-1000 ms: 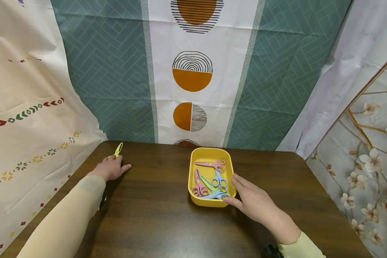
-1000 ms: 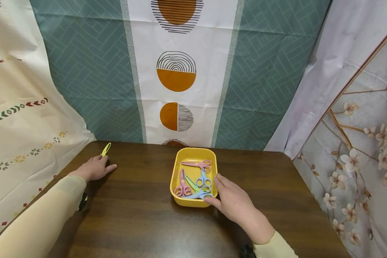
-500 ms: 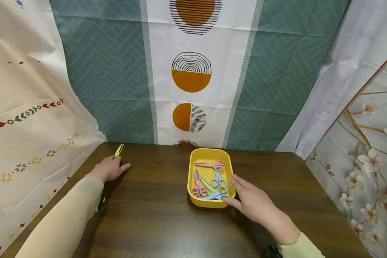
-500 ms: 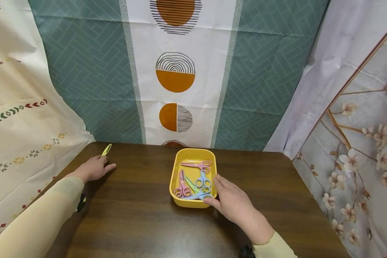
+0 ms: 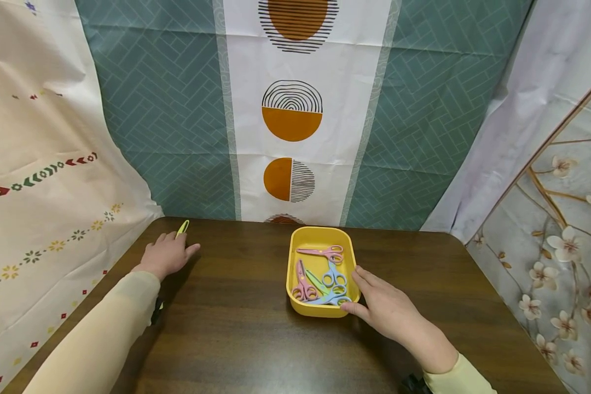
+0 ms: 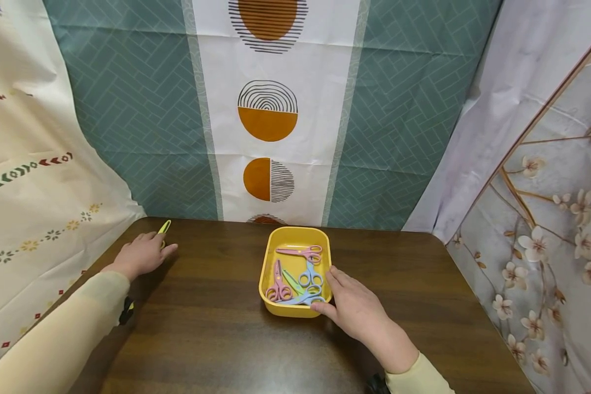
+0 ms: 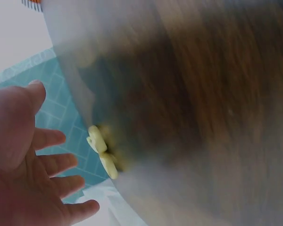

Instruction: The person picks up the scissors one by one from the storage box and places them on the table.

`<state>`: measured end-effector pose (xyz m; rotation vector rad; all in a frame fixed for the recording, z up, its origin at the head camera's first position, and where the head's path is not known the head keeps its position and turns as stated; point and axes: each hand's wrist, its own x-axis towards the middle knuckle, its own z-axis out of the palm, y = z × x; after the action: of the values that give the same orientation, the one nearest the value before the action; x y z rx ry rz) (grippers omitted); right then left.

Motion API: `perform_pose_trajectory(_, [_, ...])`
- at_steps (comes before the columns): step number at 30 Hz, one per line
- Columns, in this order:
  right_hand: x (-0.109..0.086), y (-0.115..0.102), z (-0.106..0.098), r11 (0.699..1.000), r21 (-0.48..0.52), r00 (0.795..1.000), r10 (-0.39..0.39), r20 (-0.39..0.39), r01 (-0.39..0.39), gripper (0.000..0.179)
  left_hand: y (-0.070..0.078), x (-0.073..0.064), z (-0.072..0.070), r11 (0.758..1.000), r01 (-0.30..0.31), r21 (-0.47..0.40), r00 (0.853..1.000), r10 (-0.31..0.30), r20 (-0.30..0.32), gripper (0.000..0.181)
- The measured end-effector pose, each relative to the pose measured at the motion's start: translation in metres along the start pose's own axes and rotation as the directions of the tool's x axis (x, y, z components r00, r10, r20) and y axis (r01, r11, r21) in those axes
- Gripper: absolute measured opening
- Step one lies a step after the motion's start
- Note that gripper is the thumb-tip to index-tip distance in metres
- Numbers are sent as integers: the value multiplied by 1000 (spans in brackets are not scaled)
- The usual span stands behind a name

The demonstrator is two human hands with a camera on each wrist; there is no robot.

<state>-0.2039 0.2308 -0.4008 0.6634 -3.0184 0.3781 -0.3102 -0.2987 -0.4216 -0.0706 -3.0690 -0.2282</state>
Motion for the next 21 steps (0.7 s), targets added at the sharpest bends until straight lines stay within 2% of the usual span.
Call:
perform_pose_trajectory(11, [-1,-3,-1,1000,4,1000,4,12,-4,90,25,-2,-3,999,-19,31,1000,20,-20,70])
perform_pose_trajectory(21, [-1,-2,-1,1000,4,1000,-5,8,5,89,50,-8,-9,999,-49,11,996,50,-76,70])
